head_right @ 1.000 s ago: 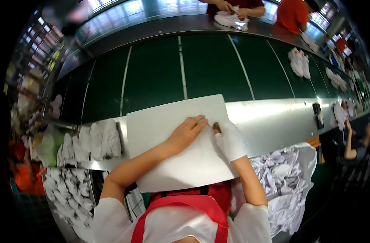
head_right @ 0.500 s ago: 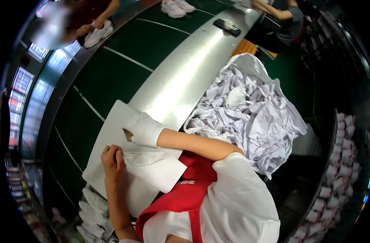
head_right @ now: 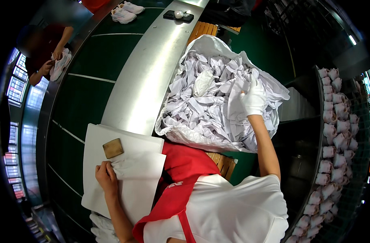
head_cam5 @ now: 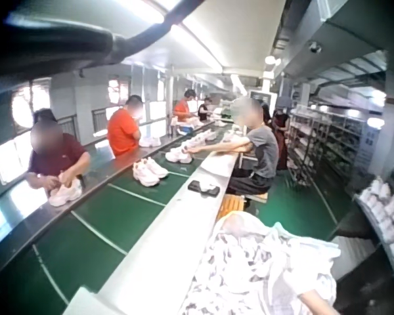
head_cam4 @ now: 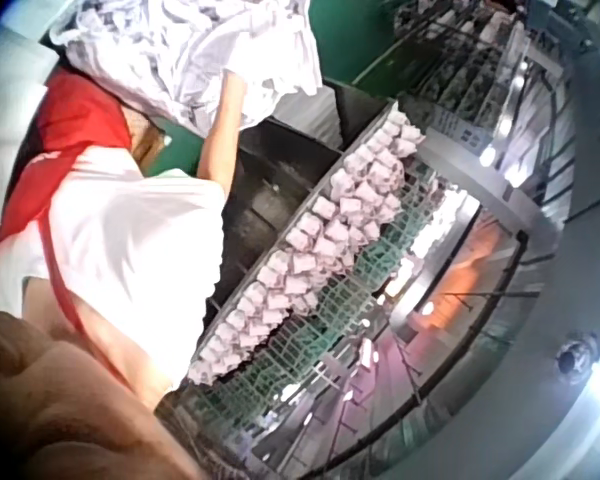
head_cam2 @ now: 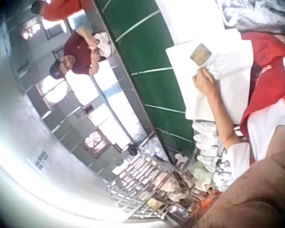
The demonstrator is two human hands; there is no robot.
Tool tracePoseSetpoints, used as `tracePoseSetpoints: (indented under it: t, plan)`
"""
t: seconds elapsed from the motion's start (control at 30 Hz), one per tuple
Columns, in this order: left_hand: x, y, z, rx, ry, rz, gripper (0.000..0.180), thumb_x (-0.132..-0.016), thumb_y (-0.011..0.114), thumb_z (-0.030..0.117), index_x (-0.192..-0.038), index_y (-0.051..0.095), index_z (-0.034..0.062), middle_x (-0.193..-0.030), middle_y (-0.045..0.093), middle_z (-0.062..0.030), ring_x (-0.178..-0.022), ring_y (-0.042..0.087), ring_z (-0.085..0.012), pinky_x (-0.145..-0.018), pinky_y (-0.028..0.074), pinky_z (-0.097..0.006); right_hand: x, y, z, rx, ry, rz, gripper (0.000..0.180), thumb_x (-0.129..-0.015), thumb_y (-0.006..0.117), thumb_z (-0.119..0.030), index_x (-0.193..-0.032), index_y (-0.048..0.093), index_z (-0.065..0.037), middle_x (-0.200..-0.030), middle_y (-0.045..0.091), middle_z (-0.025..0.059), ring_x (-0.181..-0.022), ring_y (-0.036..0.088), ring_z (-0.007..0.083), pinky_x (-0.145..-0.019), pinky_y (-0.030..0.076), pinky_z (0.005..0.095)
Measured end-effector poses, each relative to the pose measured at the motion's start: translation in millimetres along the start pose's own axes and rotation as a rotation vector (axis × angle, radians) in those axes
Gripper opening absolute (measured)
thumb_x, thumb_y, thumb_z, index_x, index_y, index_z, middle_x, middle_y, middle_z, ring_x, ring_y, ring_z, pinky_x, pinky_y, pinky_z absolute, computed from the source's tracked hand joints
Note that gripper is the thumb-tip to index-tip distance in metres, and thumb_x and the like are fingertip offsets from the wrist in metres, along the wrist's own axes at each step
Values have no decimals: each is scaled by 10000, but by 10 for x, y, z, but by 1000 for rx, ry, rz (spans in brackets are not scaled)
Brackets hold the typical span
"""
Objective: The person wraps pairs of shoes in white paper at a workstation. They pick up shoes from a conveyor belt, fold paper around them, and place the wrapped items onto a pile. The camera is unstable and frequently loses focus on the task.
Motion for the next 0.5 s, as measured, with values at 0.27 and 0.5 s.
tracePoseSetpoints:
  t: [0.27,0.5]
  plan:
    - [4,0,-13,-20,2,2,116,-854,517,49,-781,605,32,-665,565,-101,-613,439,-265,-605,385,-360,1,356,-421,-38,-240,-522,227,-726,636,-155,-948,673,-129,-871,654,134,-825,630,317,-728,476,440]
    - [23,-16,1,3,-1,4,117,-854,520,52,-782,611,33,-671,575,-96,-607,445,-262,-616,389,-356,-288,758,-1312,83,-601,-190,339,-830,569,-218,-1162,602,-156,-1209,575,95,-1197,492,285,-1035,319,460]
Point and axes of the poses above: each hand's wrist, its own x-axis away from the middle knuckle, its own y-axis out of the palm, z = x × y, the point moved 5 cm from there along -x, towards the middle knuckle
